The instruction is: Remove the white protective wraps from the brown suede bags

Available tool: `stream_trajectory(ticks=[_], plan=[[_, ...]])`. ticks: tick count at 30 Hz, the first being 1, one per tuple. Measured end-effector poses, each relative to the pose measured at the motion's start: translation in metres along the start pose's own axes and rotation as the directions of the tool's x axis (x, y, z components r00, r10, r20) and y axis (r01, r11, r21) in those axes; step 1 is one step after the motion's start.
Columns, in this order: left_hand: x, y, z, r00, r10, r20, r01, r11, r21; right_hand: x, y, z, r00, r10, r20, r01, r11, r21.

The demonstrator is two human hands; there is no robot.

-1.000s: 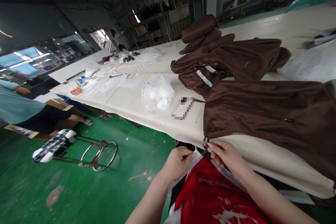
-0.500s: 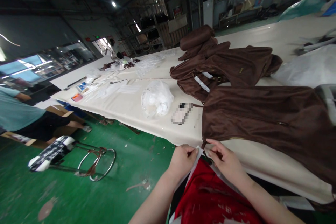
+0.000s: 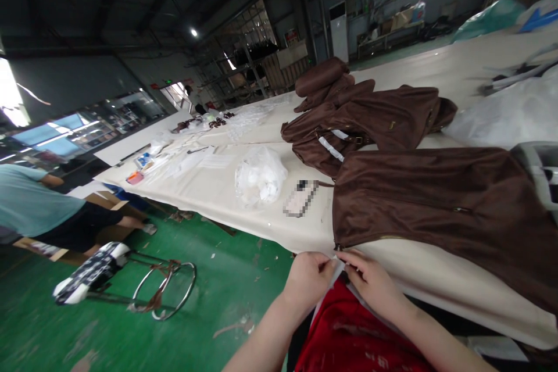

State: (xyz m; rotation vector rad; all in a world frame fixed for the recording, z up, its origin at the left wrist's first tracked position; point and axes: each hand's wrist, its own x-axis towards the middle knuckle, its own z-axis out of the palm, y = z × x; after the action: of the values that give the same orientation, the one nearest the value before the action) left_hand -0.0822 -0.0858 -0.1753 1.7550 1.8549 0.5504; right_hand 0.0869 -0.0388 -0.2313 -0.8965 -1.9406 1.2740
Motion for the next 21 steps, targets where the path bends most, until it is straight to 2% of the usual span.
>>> stream_trajectory(ticks=[2, 4, 8, 11, 14, 17, 19, 21], plan=[[-0.001, 0.004, 0.007, 1.0, 0.007, 0.014, -0.007, 0.999, 0.037, -0.001, 0.002, 0.001, 0.999, -0.035, -0.003, 0.035, 0.999, 0.004], [-0.001, 0.009, 0.017, 1.0, 0.002, 0.005, -0.002, 1.0, 0.028, -0.002, 0.005, 0.0, 1.0, -0.011, -0.029, 0.011, 1.0, 0.001], [-0.002, 0.016, 0.043, 0.992, -0.027, -0.124, 0.012, 0.993, -0.121, -0.004, 0.008, -0.005, 0.987, 0.098, -0.124, -0.1, 0.995, -0.013], [-0.004, 0.015, 0.054, 0.982, 0.022, -0.188, -0.034, 0.998, -0.061, -0.003, 0.01, -0.008, 0.988, 0.101, -0.114, -0.102, 0.995, 0.005], [-0.003, 0.006, 0.047, 0.978, 0.054, -0.202, -0.027, 0.99, 0.135, -0.003, 0.014, -0.004, 0.991, 0.113, -0.069, -0.108, 0.992, 0.069], [0.002, -0.007, 0.025, 0.978, 0.002, -0.206, 0.058, 0.957, 0.283, -0.004, 0.017, 0.004, 0.985, 0.17, -0.016, -0.165, 0.975, 0.149], [0.005, -0.015, 0.01, 0.977, -0.04, -0.212, 0.11, 0.938, 0.328, -0.002, 0.017, 0.007, 0.976, 0.216, 0.002, -0.213, 0.961, 0.179], [0.007, -0.02, 0.0, 0.978, -0.063, -0.201, 0.129, 0.935, 0.332, 0.0, 0.014, 0.008, 0.978, 0.21, 0.001, -0.207, 0.964, 0.166]])
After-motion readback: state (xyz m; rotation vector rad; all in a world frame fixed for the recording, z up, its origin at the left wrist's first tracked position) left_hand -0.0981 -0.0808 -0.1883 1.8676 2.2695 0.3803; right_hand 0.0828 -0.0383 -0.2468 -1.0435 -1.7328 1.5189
